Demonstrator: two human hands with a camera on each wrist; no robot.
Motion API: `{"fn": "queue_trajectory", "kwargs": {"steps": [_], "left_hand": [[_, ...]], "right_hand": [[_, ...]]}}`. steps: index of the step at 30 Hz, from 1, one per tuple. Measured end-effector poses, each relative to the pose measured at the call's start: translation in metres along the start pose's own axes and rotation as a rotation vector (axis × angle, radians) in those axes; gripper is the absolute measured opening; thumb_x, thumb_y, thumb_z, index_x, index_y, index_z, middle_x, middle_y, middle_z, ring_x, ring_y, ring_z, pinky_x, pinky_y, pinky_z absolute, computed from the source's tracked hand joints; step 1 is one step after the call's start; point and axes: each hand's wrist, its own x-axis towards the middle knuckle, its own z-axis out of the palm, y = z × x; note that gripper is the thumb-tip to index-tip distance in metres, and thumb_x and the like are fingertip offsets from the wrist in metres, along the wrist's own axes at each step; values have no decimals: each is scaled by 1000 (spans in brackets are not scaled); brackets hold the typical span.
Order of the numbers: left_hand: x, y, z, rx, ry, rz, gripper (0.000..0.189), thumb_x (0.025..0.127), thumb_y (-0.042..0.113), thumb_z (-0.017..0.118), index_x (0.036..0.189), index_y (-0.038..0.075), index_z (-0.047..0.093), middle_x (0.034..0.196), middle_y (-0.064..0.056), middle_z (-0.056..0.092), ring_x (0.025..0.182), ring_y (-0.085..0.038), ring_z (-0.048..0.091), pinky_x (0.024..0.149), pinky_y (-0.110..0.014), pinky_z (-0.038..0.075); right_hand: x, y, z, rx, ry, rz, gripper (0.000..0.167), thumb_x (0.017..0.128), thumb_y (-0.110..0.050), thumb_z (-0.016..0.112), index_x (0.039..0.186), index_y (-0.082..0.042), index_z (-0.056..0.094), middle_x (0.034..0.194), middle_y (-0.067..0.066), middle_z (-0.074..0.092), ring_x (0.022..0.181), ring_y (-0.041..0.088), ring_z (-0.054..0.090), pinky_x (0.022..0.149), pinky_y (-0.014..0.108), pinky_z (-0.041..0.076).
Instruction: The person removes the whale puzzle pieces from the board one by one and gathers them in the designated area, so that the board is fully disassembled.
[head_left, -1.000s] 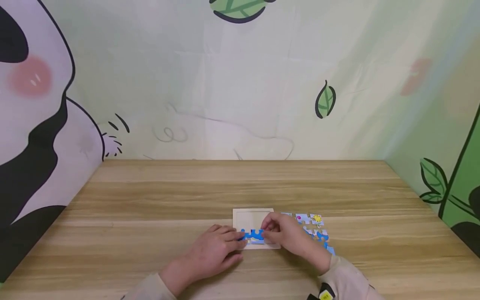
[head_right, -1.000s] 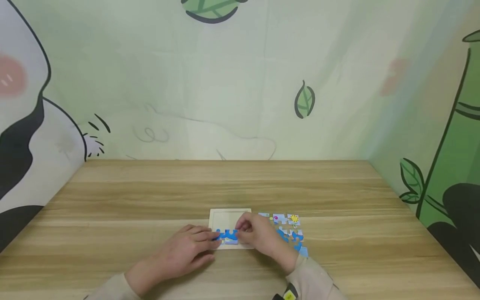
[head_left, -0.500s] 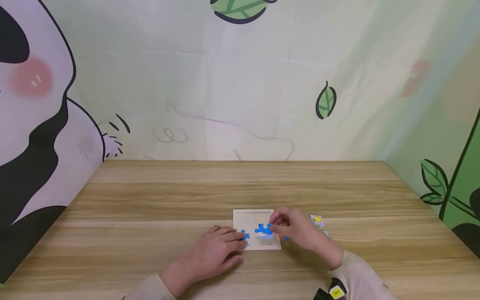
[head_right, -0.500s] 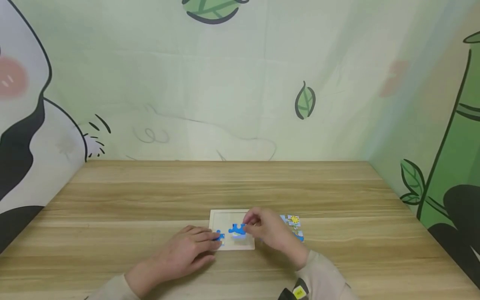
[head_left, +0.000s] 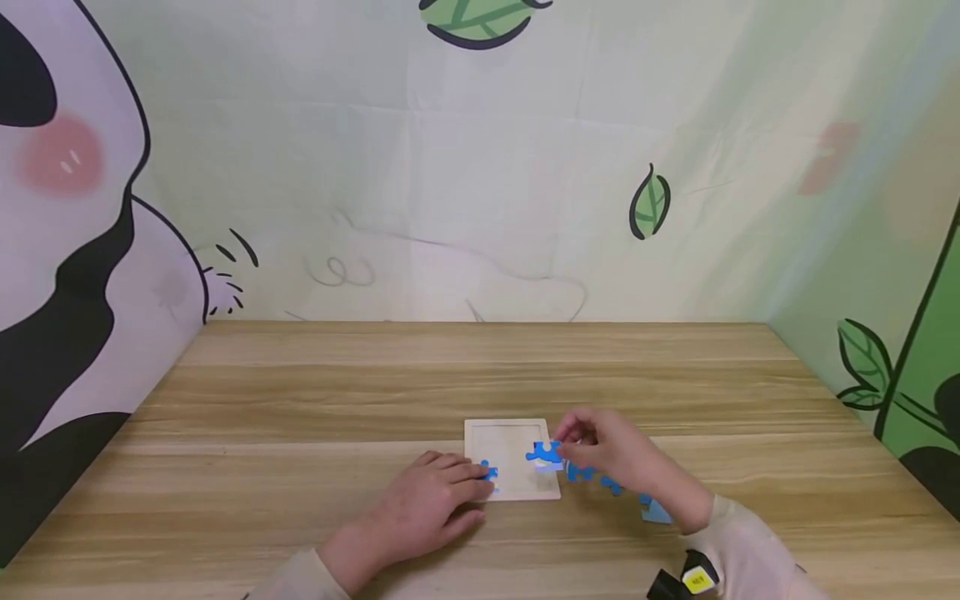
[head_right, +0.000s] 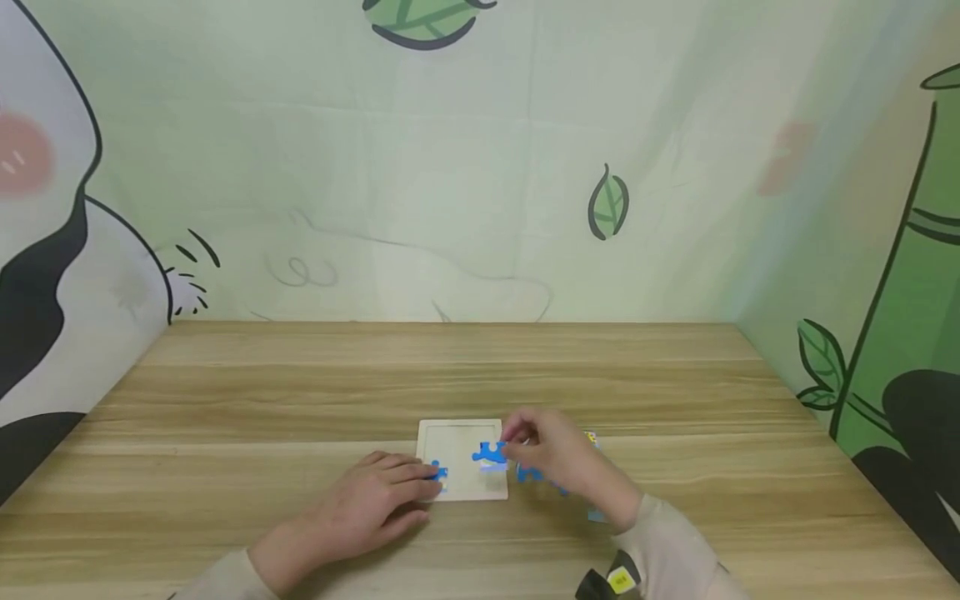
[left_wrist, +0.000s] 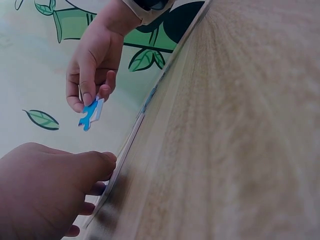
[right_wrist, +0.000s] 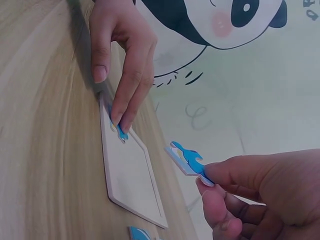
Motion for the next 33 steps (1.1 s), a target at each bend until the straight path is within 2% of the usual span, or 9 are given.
{"fn": "queue_trajectory", "kwargs": {"steps": [8, 15, 21, 33], "left_hand": [[-2, -2, 1, 20, 45, 22, 29, 93, 34, 60, 117, 21, 68, 125, 4, 66, 116, -16, 60, 96, -36, 48], [-2, -2, 0, 23, 27, 16, 30, 94, 35, 59, 119, 21, 67, 127, 4, 66, 117, -17, 60, 97, -38, 48], [-3, -1, 0, 19, 15, 8, 30, 94, 35, 58, 119, 21, 67, 127, 4, 65, 118, -16, 59, 98, -38, 48], [-3, -1, 2, 19, 42, 14, 29, 94, 34, 59, 118, 21, 68, 126, 4, 66, 117, -16, 60, 97, -36, 48]], "right_hand": [[-6, -2, -10, -4, -13, -8, 12, 90, -10, 64, 97, -1, 61, 83, 6, 60, 66, 7, 51, 57, 18, 47], [-14, 6, -16, -26, -20, -37, 10, 90, -9, 64, 94, -1, 61, 76, 2, 57, 60, 5, 48, 52, 17, 41], [-21, 12, -17, -18, -28, -55, 8, 88, -8, 65, 91, -1, 62, 72, 1, 56, 58, 2, 47, 50, 17, 42], [-40, 22, -24, 21, -43, 18, 13, 90, -11, 65, 94, 1, 61, 75, 4, 57, 59, 5, 50, 52, 21, 46]]}}
